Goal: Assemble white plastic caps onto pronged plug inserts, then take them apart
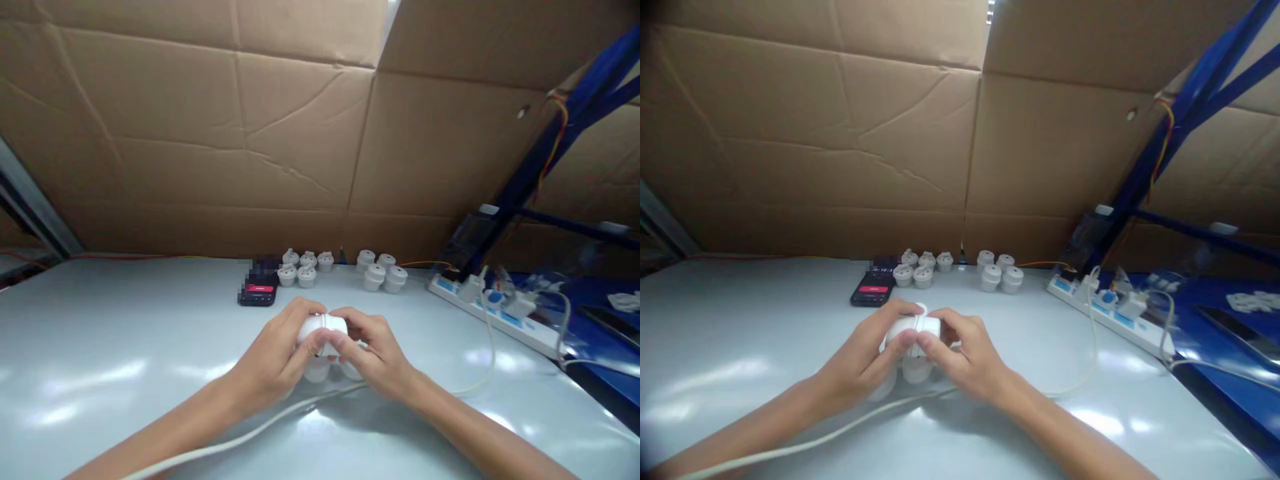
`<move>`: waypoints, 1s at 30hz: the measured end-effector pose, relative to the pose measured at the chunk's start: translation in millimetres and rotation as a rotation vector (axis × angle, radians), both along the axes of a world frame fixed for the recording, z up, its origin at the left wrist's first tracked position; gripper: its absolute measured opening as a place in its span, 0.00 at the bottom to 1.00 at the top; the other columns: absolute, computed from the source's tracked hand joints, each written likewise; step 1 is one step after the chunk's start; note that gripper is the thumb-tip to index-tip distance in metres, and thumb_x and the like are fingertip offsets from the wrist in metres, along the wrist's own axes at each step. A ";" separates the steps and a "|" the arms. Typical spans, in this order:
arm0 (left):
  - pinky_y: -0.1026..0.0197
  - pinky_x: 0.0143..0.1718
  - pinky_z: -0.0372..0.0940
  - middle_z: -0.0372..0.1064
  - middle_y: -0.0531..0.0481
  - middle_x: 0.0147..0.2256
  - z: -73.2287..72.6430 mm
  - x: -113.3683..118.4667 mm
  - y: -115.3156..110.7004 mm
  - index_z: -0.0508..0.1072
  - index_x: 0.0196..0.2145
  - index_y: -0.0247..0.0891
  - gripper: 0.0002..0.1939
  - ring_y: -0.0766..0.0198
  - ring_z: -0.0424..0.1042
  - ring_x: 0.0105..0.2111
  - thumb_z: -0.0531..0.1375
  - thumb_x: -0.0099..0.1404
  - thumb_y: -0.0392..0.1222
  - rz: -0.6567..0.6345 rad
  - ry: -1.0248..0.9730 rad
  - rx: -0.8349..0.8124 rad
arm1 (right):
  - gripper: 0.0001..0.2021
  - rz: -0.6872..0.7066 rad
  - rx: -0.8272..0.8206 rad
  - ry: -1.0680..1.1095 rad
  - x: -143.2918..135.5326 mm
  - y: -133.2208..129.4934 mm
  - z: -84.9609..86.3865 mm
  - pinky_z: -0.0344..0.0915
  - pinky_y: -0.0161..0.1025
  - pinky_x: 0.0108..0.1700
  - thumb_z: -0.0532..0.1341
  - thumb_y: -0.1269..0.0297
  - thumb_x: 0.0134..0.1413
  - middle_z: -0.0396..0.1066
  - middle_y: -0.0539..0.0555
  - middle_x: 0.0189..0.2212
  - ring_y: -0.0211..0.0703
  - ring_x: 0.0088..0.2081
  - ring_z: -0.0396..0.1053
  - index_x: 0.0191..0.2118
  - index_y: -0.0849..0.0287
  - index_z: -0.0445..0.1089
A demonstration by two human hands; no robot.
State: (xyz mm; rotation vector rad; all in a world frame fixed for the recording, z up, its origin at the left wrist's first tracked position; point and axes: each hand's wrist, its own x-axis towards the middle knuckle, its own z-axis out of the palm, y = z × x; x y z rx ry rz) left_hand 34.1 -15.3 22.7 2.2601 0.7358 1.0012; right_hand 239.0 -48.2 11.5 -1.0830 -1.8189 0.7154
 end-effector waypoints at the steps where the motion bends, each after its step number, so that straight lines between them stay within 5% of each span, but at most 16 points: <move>1: 0.58 0.46 0.69 0.73 0.47 0.45 -1.5 -1.2 1.8 0.69 0.52 0.40 0.12 0.60 0.73 0.44 0.54 0.76 0.48 -0.015 -0.023 0.048 | 0.17 0.006 -0.056 0.041 0.0 0.7 1.2 0.65 0.35 0.31 0.60 0.49 0.68 0.73 0.50 0.27 0.39 0.28 0.68 0.44 0.59 0.77; 5: 0.62 0.49 0.71 0.70 0.47 0.49 -5.0 -6.7 7.9 0.66 0.55 0.43 0.17 0.62 0.72 0.49 0.63 0.71 0.38 -0.013 -0.051 0.248 | 0.19 0.039 -0.202 0.215 -1.6 4.3 3.6 0.69 0.39 0.42 0.61 0.47 0.66 0.78 0.54 0.40 0.45 0.40 0.73 0.49 0.57 0.77; 10: 0.59 0.59 0.67 0.67 0.41 0.55 -9.7 -9.6 6.6 0.66 0.57 0.39 0.22 0.59 0.69 0.57 0.56 0.69 0.23 -0.080 0.021 0.635 | 0.20 0.110 -0.373 0.356 -2.1 7.4 7.8 0.71 0.37 0.38 0.60 0.45 0.67 0.77 0.54 0.38 0.42 0.35 0.73 0.46 0.58 0.77; 12: 0.57 0.58 0.69 0.66 0.41 0.57 -9.6 -8.4 5.0 0.62 0.61 0.42 0.24 0.58 0.69 0.57 0.60 0.70 0.30 -0.058 -0.030 0.464 | 0.19 0.096 -0.321 0.349 -1.6 7.9 10.2 0.73 0.38 0.41 0.61 0.46 0.66 0.78 0.55 0.41 0.44 0.39 0.75 0.47 0.57 0.77; 14: 0.57 0.52 0.72 0.67 0.42 0.56 -6.3 -6.4 3.4 0.58 0.62 0.45 0.25 0.58 0.73 0.52 0.62 0.72 0.43 -0.003 -0.091 0.122 | 0.18 0.060 -0.266 0.348 -1.7 7.6 11.2 0.75 0.40 0.44 0.63 0.47 0.64 0.79 0.56 0.43 0.47 0.42 0.76 0.47 0.56 0.77; 18: 0.62 0.31 0.69 0.71 0.50 0.34 7.5 -3.4 1.1 0.68 0.48 0.40 0.20 0.62 0.72 0.31 0.53 0.75 0.60 -0.017 -0.058 -0.395 | 0.17 0.014 -0.185 0.356 -3.9 4.5 6.2 0.76 0.40 0.44 0.66 0.50 0.63 0.80 0.56 0.44 0.48 0.43 0.78 0.50 0.55 0.75; 21: 0.62 0.28 0.66 0.71 0.50 0.32 15.9 -5.2 0.8 0.70 0.47 0.40 0.19 0.62 0.70 0.30 0.52 0.75 0.58 0.007 -0.042 -0.356 | 0.17 0.004 -0.088 0.337 -5.0 2.7 1.2 0.76 0.40 0.46 0.67 0.54 0.63 0.79 0.56 0.46 0.48 0.45 0.78 0.53 0.53 0.74; 27: 0.56 0.50 0.70 0.74 0.45 0.51 13.8 -15.9 10.0 0.69 0.61 0.47 0.22 0.57 0.74 0.48 0.59 0.70 0.36 -0.095 0.116 0.120 | 0.20 0.067 -0.229 0.374 -0.1 9.9 0.1 0.73 0.38 0.30 0.58 0.45 0.68 0.77 0.54 0.32 0.43 0.28 0.74 0.45 0.57 0.76; 30: 0.59 0.45 0.72 0.75 0.45 0.50 8.8 -14.8 13.1 0.65 0.63 0.46 0.26 0.58 0.75 0.45 0.63 0.69 0.43 -0.061 0.049 -0.054 | 0.19 0.028 -0.203 0.305 1.1 11.6 -1.0 0.74 0.37 0.33 0.59 0.46 0.67 0.79 0.55 0.36 0.44 0.32 0.76 0.47 0.56 0.76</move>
